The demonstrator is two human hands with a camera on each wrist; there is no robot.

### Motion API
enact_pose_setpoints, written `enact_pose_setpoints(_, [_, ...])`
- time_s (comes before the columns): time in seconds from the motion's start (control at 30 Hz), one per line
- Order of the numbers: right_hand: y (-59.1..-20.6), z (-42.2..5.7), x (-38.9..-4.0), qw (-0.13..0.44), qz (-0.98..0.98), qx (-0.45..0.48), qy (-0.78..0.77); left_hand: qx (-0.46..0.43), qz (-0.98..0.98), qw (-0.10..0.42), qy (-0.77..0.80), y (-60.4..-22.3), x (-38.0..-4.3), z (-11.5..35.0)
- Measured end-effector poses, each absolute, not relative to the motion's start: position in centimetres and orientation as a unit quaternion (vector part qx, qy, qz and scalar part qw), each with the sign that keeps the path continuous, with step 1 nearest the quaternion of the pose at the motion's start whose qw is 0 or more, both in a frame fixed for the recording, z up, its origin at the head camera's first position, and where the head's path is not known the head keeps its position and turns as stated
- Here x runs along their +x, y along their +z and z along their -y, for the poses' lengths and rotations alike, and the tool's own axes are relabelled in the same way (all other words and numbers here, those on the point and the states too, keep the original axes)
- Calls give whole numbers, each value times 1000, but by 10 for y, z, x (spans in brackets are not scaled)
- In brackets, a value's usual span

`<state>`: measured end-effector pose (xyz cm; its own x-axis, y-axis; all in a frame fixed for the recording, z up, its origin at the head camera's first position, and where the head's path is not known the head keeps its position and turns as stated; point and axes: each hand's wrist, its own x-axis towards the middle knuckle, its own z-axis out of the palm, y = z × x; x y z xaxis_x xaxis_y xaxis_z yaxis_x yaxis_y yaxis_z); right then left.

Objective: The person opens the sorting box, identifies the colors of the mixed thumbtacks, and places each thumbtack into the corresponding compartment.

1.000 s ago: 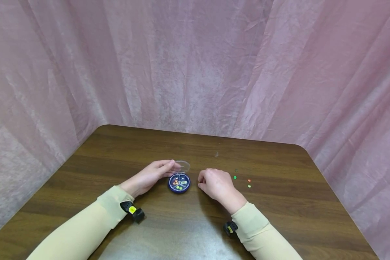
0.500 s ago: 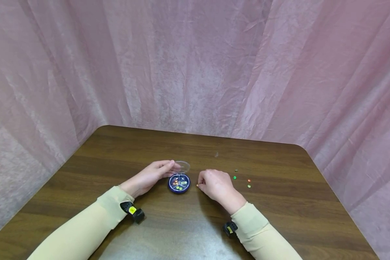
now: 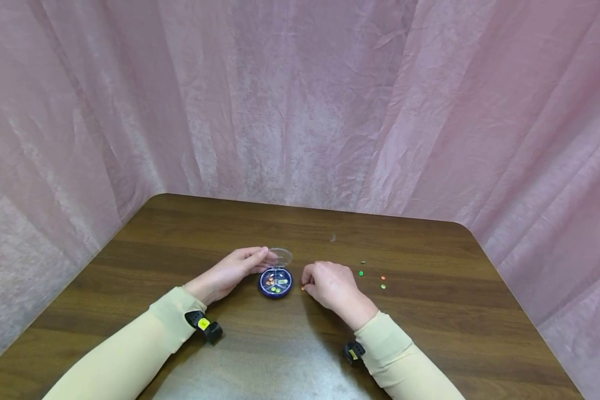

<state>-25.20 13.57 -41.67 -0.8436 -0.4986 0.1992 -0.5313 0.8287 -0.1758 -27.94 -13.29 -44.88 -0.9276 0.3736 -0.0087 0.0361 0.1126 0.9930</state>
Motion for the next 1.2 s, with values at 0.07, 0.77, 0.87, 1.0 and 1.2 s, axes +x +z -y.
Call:
enact_pose_setpoints(0.07, [-417, -135, -252, 70, 953, 273, 115, 140, -733, 130, 652, -449, -279, 133])
enact_pose_setpoints(0.77, [-416, -133, -250, 77, 950, 283, 105, 142, -732, 130, 653, -448, -280, 133])
enact_pose_setpoints(0.87, [-416, -133, -250, 76, 951, 281, 106, 140, -733, 131, 653, -448, -280, 133])
enact_pose_setpoints(1.0, [-416, -132, -250, 79, 951, 279, 108, 139, -733, 132, 652, -448, -280, 133])
enact_pose_setpoints(1.2, [-417, -131, -249, 81, 953, 273, 108, 139, -734, 133, 651, -449, -280, 134])
